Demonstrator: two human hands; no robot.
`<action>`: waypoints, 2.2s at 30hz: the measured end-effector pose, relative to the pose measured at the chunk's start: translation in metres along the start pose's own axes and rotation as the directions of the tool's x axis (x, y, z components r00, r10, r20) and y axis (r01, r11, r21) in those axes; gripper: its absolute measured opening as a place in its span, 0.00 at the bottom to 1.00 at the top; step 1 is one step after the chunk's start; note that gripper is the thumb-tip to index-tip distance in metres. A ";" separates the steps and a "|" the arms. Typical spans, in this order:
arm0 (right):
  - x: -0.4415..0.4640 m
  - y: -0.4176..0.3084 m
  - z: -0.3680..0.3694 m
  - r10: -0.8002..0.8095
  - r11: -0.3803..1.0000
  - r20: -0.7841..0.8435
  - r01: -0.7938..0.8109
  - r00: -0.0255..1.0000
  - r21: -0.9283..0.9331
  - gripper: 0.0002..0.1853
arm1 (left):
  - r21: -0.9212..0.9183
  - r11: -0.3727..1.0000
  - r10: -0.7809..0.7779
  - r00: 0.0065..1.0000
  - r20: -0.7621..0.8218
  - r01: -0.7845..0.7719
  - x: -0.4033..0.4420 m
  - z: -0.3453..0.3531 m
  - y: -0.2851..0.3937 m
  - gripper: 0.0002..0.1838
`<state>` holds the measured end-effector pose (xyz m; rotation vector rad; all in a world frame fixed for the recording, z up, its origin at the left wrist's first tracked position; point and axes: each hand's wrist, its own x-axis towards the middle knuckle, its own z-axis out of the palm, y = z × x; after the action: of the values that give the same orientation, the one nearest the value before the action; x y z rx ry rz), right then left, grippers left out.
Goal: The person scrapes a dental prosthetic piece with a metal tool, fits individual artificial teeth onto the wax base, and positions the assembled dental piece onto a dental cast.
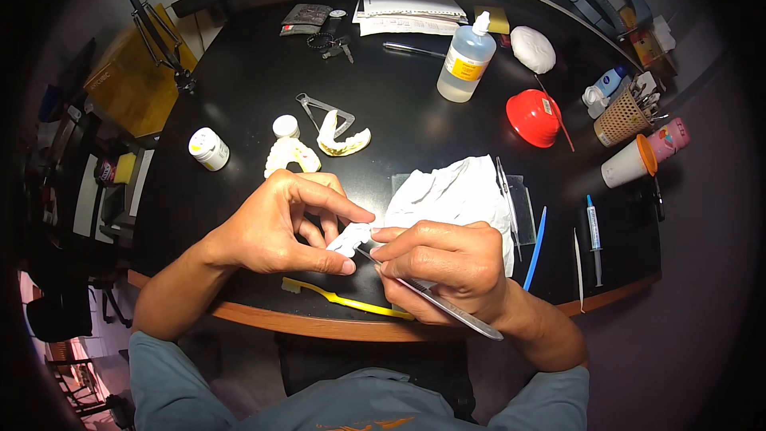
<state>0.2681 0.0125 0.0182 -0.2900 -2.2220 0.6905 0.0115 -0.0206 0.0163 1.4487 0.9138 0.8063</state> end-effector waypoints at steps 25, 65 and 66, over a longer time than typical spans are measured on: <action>0.000 -0.002 0.000 0.009 1.000 -0.139 -0.008 0.990 0.009 0.06 | -0.248 0.966 -0.057 0.997 0.048 0.067 0.002 0.003 0.001 0.29; 0.003 -0.002 0.001 0.020 0.999 -0.167 -0.025 0.986 -0.028 0.06 | -0.338 0.940 0.013 0.998 -0.063 -0.034 0.001 0.021 -0.007 0.28; 0.003 -0.003 0.002 0.024 0.999 -0.166 -0.029 0.986 -0.028 0.06 | -0.310 0.950 0.016 0.997 -0.072 -0.038 0.001 0.021 -0.006 0.27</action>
<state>0.2647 0.0110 0.0209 -0.3789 -2.0752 0.6247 0.0299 -0.0290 0.0089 1.1651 0.7782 0.9788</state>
